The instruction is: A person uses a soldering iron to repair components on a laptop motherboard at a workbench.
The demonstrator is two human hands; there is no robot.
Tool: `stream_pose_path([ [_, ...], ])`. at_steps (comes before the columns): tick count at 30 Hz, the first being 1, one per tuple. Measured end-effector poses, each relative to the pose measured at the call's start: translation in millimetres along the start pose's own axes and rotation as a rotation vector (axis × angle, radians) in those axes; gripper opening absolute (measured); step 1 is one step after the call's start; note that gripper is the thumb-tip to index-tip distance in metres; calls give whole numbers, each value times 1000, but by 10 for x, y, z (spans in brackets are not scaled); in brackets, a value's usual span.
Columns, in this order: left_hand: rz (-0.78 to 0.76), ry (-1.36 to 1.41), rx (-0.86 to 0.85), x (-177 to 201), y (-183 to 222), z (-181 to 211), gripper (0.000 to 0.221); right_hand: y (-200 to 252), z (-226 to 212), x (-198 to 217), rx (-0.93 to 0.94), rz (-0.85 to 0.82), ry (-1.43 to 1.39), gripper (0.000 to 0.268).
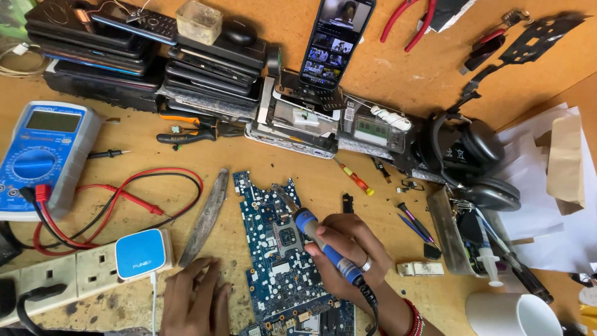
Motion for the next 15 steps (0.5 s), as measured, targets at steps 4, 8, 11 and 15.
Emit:
stream_pose_path([
  [4,8,29,-8,-23,7,-20,29,22,18,-8,6,-5,2,24],
  [8,18,76,-24,-36,-1,-46,19,28,25,-21,8,0,3,24],
  [11,13,89,-46,-24,-6,-24,17,33,27,-25,15,10,-4,24],
  [15,-96,58,-90,4,-9,-33,15,70,61,-14,21,-15,2,27],
])
Point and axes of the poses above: each hand's wrist, its own y-axis away from the middle knuckle, its own x-axis out of the back of the hand, z = x × y, the point moved 2 cm from there along -y, towards the middle knuckle, and after that the axes turned 5 degrees about -x, right-handed, at the moved point
